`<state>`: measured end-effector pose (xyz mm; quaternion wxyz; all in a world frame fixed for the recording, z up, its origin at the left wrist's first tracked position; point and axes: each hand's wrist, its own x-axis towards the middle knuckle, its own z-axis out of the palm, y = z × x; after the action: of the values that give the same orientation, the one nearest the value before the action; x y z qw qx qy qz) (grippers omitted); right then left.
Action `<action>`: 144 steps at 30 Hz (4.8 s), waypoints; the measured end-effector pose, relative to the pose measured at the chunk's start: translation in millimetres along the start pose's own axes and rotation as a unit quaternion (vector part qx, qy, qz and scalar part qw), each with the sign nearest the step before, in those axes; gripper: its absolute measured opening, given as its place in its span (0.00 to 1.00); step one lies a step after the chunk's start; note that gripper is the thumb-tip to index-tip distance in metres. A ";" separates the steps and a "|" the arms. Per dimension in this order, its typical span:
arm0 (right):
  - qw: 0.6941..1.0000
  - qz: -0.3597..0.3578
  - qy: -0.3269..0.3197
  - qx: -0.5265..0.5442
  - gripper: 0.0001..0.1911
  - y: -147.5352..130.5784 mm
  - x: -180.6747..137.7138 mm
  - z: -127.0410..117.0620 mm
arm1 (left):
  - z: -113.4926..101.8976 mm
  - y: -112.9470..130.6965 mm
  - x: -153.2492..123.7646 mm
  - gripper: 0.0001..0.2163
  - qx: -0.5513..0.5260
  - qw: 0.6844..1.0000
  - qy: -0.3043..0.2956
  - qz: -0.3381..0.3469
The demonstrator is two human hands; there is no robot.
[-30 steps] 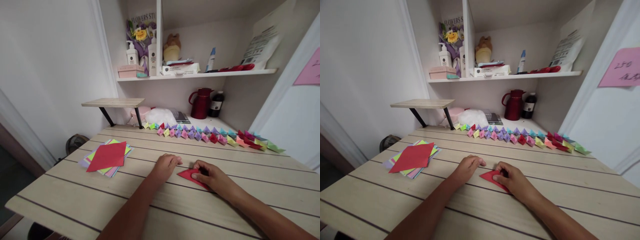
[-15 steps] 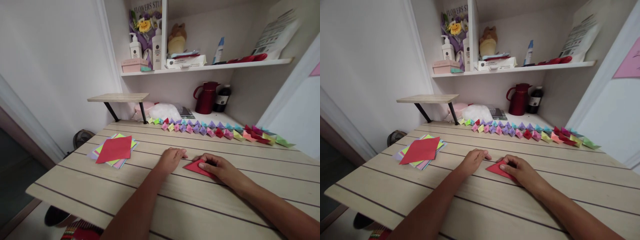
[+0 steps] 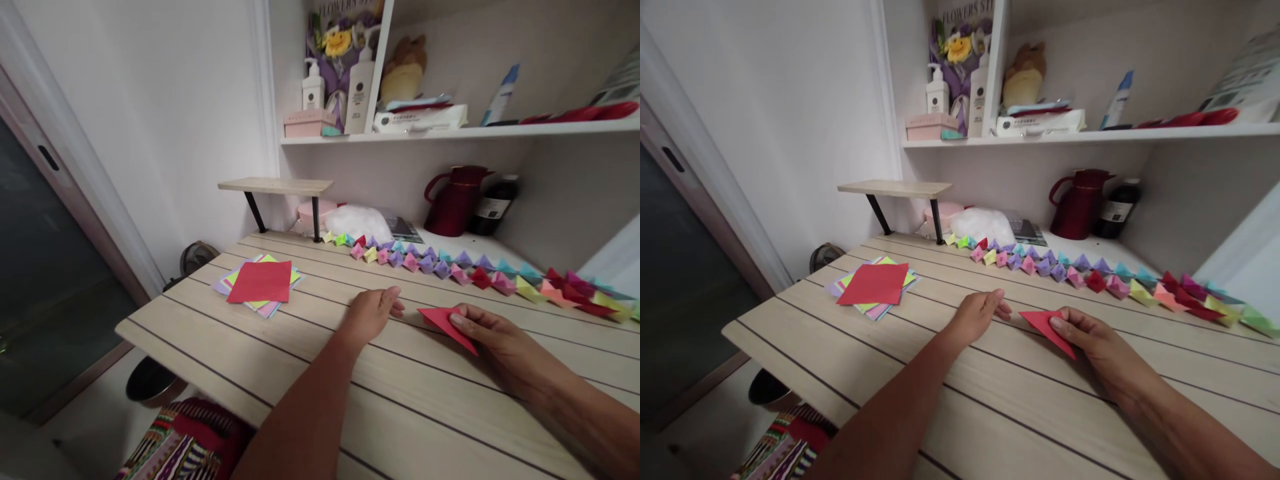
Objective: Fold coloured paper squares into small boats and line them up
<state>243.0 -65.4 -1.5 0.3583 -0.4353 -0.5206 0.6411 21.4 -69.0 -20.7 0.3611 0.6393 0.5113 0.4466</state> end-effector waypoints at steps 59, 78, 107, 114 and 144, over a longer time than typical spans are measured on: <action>0.965 0.016 -0.015 0.263 0.11 -9.0 6.1 44.3 | 6.5 32.0 -6.1 0.05 -0.118 0.984 -0.065 0.120; 0.988 -0.131 -0.008 -0.088 0.10 -9.0 7.3 33.8 | 15.1 41.5 -10.8 0.11 -0.264 0.961 0.001 -0.078; 0.982 -0.171 -0.033 -0.076 0.12 -12.7 -4.4 45.3 | 13.0 43.1 -15.6 0.10 -0.230 0.967 0.081 -0.071; 0.995 -0.098 0.015 -0.023 0.20 -7.1 -2.6 47.5 | 18.3 45.5 -17.1 0.10 -0.157 0.985 0.057 -0.042; 0.956 -0.020 0.011 0.293 0.07 -10.4 -4.9 45.5 | 22.4 51.0 -28.1 0.20 -0.389 0.901 0.068 -0.179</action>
<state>202.5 -83.9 13.2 0.4888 -0.3077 -0.3150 0.7531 57.2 -107.6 12.9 0.6187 0.3140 0.4263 0.5804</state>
